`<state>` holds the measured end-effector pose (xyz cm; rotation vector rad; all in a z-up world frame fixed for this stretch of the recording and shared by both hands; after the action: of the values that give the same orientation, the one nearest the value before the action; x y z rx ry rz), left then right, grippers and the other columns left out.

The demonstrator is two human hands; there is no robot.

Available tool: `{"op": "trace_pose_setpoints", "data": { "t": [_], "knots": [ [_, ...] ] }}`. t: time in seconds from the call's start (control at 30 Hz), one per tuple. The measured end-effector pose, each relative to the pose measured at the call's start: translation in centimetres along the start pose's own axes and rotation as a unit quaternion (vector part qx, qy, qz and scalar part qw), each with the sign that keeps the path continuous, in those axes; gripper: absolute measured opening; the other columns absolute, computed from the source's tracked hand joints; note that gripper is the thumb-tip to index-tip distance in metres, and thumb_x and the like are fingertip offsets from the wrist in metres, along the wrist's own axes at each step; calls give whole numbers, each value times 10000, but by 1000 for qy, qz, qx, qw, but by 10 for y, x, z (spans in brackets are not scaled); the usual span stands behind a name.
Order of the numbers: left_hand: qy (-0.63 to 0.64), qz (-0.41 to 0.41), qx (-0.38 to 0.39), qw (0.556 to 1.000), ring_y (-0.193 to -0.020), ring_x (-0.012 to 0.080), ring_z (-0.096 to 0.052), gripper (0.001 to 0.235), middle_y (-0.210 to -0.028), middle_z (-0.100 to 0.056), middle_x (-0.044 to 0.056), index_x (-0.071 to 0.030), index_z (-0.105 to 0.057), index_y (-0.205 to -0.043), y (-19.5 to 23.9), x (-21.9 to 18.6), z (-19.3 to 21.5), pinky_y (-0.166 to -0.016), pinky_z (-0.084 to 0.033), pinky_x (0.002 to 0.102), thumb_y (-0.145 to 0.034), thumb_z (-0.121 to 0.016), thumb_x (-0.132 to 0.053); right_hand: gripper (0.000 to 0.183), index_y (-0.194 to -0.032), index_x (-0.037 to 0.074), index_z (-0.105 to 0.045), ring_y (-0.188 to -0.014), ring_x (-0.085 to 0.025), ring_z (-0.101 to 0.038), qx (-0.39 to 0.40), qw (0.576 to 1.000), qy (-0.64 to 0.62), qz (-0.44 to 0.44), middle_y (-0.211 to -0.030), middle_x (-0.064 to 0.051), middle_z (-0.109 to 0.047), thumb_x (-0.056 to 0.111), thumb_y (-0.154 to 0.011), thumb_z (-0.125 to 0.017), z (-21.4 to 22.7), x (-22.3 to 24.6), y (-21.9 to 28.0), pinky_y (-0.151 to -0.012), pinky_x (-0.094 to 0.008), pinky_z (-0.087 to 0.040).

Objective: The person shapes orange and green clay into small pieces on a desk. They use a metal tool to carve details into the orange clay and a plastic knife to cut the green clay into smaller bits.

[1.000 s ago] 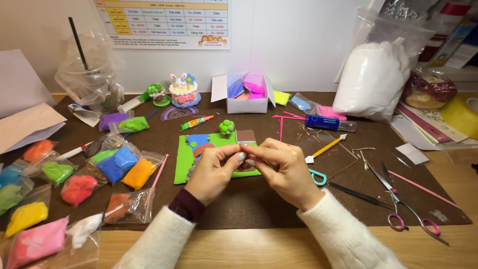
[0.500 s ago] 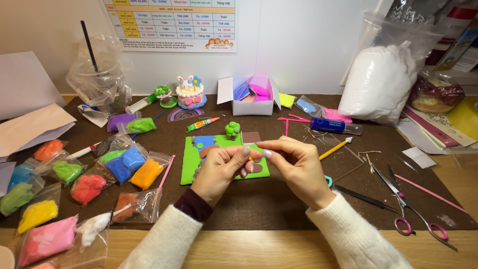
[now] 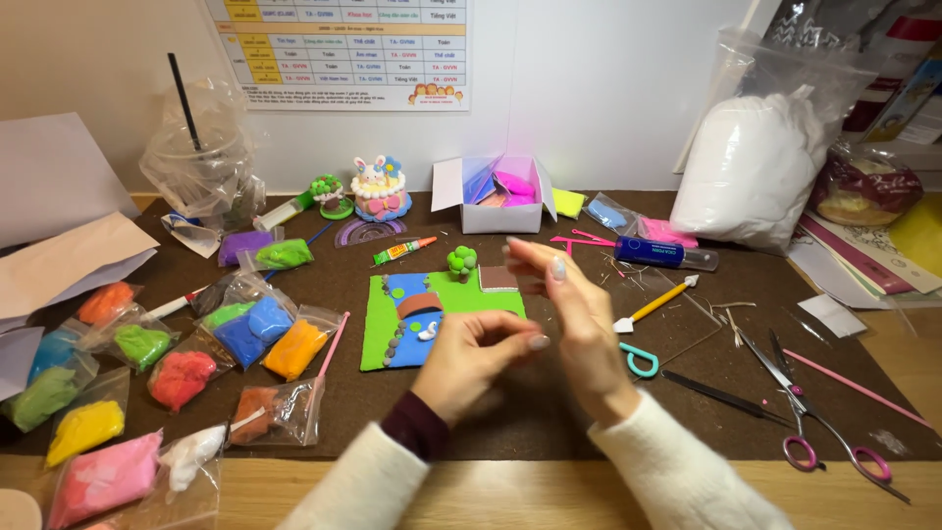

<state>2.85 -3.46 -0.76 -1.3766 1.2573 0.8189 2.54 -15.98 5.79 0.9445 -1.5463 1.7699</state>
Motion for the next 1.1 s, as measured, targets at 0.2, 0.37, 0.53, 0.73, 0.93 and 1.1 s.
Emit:
{"op": "trace_pose_setpoints", "data": {
  "t": [0.2, 0.37, 0.53, 0.73, 0.93, 1.1],
  "knots": [
    [91, -51, 15, 994, -1271, 137, -605, 449, -1413, -648, 116, 14, -621, -1384, 22, 0, -43, -1122, -452, 309, -950, -616, -101, 581, -1434, -1, -525, -1454, -279, -445, -50, 988, 137, 43, -1533, -187, -507, 385, -1066, -295, 5, -11, -8, -1224, -399, -298],
    [488, 81, -14, 869, -1333, 246, -492, 584, -1483, -537, 178, -32, -488, -1495, 27, -31, -51, -1122, -354, 382, -1014, -416, -355, 665, -1587, -8, -256, -1606, -346, -86, 68, 971, 196, 115, -1700, -206, -181, 428, -1085, -251, -19, -6, 16, -1307, -449, -58],
    [524, -100, 107, 839, -1562, 240, -126, 755, -1701, -177, 114, -169, -272, -1656, 0, -7, -23, -1211, -38, 411, -1095, -336, -671, 675, -1606, -18, -106, -1625, -398, 7, 210, 942, 199, 173, -1714, -278, -48, 424, -1106, -207, -58, 42, 48, -1317, -529, 10],
    [493, 14, -127, 861, -1450, 208, -454, 846, -1588, -500, 121, -28, -466, -1535, 6, -36, -29, -1172, -340, 355, -921, -402, -605, 784, -1584, -101, -121, -1580, -484, -71, 178, 858, 424, 230, -1681, -322, -106, 379, -993, -306, -64, 17, 40, -1302, -516, -84],
    [577, 51, -70, 812, -1527, 257, -381, 911, -1613, -475, 146, -102, -601, -1391, -14, -5, -1, -1234, -178, 417, -858, -430, -820, 838, -1611, -35, -131, -1637, -394, -96, 238, 916, 232, 225, -1721, -235, -128, 602, -1068, -99, -96, 30, 27, -1321, -580, -50],
    [583, -4, 13, 813, -1536, 256, -334, 920, -1627, -406, 161, -74, -522, -1452, -29, -7, 2, -1251, -160, 408, -899, -455, -806, 647, -1587, -73, -230, -1551, -474, -243, 168, 832, 465, 252, -1668, -282, -247, 302, -1069, -331, -55, -13, -17, -1219, -606, -241]
  ]
}}
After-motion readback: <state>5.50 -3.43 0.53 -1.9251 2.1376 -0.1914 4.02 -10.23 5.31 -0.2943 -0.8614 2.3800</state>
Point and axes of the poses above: each hand's wrist, its own y-axis away from the middle knuckle, its own z-axis out of the back of the hand, x = y × z, the point moved 3 cm from there along -y, towards the middle knuckle
